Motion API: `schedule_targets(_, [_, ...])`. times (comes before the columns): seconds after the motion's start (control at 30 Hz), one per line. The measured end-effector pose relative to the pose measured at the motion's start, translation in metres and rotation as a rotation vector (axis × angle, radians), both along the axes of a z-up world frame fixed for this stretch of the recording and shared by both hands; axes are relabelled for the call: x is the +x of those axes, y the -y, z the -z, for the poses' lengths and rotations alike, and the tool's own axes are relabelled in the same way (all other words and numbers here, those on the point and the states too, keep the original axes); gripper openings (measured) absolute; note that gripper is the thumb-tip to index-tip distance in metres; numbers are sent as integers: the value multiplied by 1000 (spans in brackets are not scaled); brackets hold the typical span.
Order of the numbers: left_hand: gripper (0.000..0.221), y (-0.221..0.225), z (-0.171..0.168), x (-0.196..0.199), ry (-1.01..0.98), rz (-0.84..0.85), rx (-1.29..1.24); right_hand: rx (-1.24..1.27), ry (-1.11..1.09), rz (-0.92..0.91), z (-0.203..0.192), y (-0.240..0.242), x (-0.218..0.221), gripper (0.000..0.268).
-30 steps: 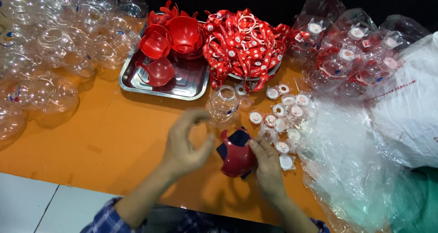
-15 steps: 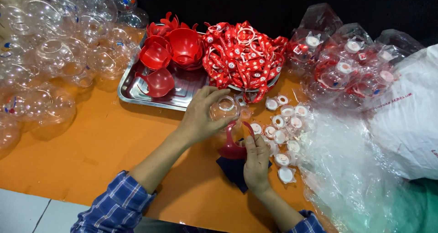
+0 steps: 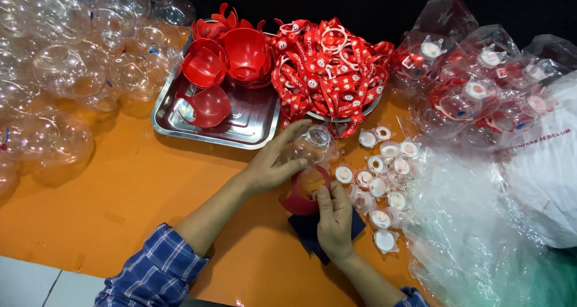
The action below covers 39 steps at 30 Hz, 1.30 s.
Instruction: Assembling a decorative bottle by combining a red base, a blue sleeve, a clear plastic body, and a red lanyard.
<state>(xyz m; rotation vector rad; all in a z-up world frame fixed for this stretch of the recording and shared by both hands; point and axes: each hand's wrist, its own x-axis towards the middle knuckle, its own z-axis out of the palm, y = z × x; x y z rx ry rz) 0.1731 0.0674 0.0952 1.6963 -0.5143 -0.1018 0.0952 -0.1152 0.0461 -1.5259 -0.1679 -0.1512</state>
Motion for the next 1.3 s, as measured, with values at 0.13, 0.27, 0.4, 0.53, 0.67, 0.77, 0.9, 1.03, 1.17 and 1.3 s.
schedule_targets(0.13, [65, 4, 1, -4, 54, -91, 2, 36, -24, 4, 0, -3, 2, 24])
schedule_targets(0.27, [70, 7, 4, -5, 122, -119, -11, -3, 13, -6, -5, -5, 1, 25])
schedule_targets(0.4, [78, 9, -4, -9, 47, -45, -109, -26, -15, 3, -9, -4, 2, 28])
schedule_targets(0.53, [90, 9, 1, -12, -22, -68, -109, 18, -26, 4, -7, -3, 2, 25])
schedule_targets(0.67, [86, 12, 0, -17, -56, -95, -150, 50, -29, -23, -14, -2, 4, 22])
schedule_targets(0.77, [85, 12, 3, -21, -6, -82, -142, 39, -49, -18, -7, 4, 6, 19])
schedule_targets(0.9, [75, 17, 8, -23, 11, -22, -227, 7, -127, 52, -6, 9, 7, 25])
schedule_targets(1.03, [74, 18, 16, -22, 103, -29, -164, -45, -15, 107, -4, 9, 8, 28])
schedule_targets(1.17, [74, 19, 18, -26, 208, -49, -116, -115, -27, 184, -5, 9, 6, 31])
schedule_targets(1.3, [75, 16, 12, -33, 200, -51, -122, -139, 1, 196, -13, 6, 2, 33])
